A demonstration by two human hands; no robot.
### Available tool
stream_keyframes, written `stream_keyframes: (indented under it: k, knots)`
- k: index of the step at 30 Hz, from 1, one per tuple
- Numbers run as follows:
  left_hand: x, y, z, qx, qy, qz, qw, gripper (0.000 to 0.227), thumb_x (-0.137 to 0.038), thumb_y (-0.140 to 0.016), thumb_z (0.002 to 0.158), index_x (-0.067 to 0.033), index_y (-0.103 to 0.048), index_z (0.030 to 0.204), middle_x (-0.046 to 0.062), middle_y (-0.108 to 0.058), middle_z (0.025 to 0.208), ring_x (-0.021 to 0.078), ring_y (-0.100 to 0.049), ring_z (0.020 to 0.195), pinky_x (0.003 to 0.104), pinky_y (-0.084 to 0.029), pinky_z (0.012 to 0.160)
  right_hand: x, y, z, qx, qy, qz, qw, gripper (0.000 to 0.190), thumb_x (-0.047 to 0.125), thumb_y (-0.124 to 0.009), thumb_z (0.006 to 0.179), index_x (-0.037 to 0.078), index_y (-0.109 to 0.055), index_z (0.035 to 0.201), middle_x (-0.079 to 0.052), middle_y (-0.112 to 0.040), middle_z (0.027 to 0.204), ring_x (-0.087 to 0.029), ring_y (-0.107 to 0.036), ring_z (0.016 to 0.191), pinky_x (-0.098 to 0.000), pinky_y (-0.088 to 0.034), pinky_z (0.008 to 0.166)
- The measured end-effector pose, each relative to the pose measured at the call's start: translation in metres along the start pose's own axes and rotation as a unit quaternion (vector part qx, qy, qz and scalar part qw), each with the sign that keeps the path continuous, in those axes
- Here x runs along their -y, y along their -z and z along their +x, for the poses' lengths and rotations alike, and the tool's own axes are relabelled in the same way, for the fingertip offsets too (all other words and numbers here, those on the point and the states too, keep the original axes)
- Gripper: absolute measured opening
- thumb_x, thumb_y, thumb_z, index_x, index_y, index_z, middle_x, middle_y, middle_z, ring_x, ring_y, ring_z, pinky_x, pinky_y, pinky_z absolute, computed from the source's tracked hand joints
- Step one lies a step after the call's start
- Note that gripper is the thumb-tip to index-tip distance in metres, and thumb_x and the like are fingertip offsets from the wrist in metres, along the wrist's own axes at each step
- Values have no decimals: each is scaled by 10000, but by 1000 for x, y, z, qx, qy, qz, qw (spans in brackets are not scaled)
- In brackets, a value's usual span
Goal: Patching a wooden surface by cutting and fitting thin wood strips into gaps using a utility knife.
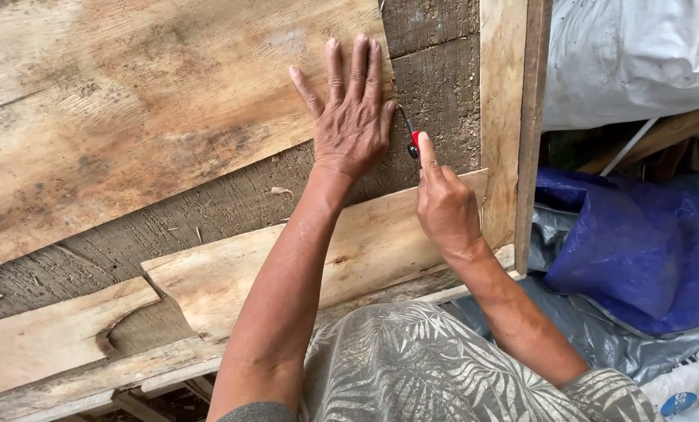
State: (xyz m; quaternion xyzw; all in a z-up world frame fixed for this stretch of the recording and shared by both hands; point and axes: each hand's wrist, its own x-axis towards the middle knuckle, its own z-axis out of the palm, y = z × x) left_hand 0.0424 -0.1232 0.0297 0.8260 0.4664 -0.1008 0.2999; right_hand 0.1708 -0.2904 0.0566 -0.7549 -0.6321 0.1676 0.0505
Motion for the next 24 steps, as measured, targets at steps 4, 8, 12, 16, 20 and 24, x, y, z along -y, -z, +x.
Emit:
stream_keyframes:
  k: [4, 8, 12, 16, 20, 24]
  knots:
    - [-1, 6, 0, 0, -1, -3, 1000, 709, -521, -334, 1171, -144, -68, 1708, 54, 21, 1744, 337, 88, 1577, 794, 113, 1148, -4, -1, -5, -20, 17, -22, 999, 597, -27, -633, 1049, 47, -413, 1599, -49, -521, 724, -177, -490, 534, -359, -536, 519]
    - [-1, -1, -4, 20, 6, -8, 1000, 751, -560, -264, 1138, -133, -10, 1701, 41, 91, 1732, 304, 144, 1570, 770, 153, 1148, 0, 25, -8, 16, 2, 65, 998, 582, -13, -580, 1044, 62, -398, 1591, -144, -593, 1037, -275, -605, 823, -397, -542, 735]
    - [2, -12, 4, -15, 15, -7, 1000, 718, -495, -170, 1114, -97, 9, 1683, 70, 94, 1728, 292, 111, 1595, 738, 163, 1157, 4, 31, 16, -48, -23, 127, 990, 474, 72, -475, 1119, -2, -402, 1581, -70, -605, 723, -140, -451, 457, -318, -446, 423]
    - [-1, -3, 2, -25, 13, -9, 1000, 676, -412, -233, 1152, -70, -13, 1692, 89, 85, 1732, 307, 109, 1594, 735, 144, 1174, 12, 27, 77, -84, -7, 128, 988, 482, 69, -482, 1120, 27, -402, 1594, -60, -585, 708, -161, -467, 483, -361, -426, 487]
    - [1, -12, 0, -64, -2, -8, 998, 641, -372, -261, 1171, -48, -97, 1700, 111, 25, 1716, 316, 49, 1583, 767, 80, 1176, 12, 17, 113, -87, 34, 123, 988, 519, 13, -490, 1077, 35, -388, 1585, -109, -597, 1011, -192, -529, 541, -355, -466, 541]
    - [1, -7, 2, -37, 3, -25, 999, 630, -355, -195, 1167, -60, -59, 1706, 97, 61, 1716, 314, 68, 1590, 758, 103, 1170, 12, 11, 123, -81, 45, 101, 991, 574, -23, -508, 992, 56, -448, 1558, -201, -757, 894, -300, -526, 532, -429, -452, 614]
